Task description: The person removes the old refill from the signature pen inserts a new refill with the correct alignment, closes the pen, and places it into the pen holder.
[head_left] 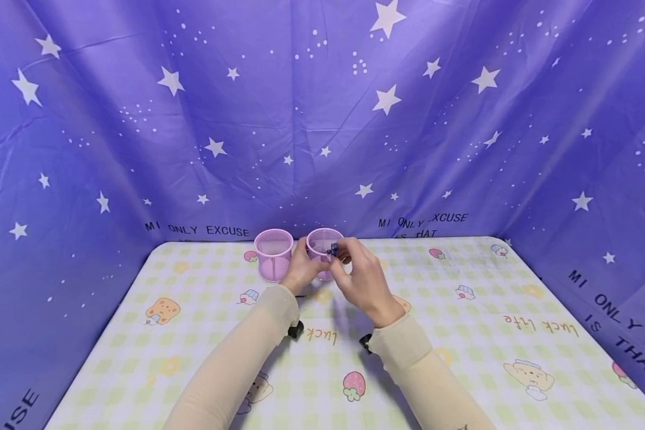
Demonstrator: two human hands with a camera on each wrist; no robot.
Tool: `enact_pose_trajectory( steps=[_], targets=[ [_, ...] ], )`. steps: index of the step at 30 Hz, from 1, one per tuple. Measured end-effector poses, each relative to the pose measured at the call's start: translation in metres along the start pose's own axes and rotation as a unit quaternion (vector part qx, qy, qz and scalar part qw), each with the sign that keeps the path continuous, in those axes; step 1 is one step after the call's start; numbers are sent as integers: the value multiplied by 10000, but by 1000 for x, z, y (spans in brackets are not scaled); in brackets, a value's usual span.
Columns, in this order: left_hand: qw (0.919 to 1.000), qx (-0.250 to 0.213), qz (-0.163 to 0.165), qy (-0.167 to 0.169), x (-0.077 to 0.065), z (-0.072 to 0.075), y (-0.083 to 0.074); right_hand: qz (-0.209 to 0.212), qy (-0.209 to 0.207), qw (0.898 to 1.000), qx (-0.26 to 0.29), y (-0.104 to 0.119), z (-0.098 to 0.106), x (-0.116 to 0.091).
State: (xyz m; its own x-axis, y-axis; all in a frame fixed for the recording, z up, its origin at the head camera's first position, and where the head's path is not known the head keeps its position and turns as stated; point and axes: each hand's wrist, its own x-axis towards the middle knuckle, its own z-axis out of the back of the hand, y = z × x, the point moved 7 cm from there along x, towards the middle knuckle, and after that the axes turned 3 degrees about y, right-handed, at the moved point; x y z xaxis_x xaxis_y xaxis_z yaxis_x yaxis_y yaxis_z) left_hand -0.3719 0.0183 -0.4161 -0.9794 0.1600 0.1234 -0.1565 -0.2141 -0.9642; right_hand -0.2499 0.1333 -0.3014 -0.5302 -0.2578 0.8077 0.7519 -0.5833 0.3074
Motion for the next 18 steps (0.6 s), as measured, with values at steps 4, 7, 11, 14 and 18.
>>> enact_pose_trajectory(
  steps=[4,7,11,14,18],
  targets=[
    [10000,-14,23,5,0,0,0,17,-144,9999,72,-1,2,1],
    [10000,-11,62,12,0,0,1,-1,-197,9998,79,-1,2,1],
    [9999,0,108,18,1,0,1,-1,-266,9996,64,-1,2,2],
    [9999,1,146,29,1,-1,2,63,-364,9993,14,-1,2,3],
    [9997,3,223,54,1,-1,2,154,-496,9986,-29,-1,3,4]
  ],
)
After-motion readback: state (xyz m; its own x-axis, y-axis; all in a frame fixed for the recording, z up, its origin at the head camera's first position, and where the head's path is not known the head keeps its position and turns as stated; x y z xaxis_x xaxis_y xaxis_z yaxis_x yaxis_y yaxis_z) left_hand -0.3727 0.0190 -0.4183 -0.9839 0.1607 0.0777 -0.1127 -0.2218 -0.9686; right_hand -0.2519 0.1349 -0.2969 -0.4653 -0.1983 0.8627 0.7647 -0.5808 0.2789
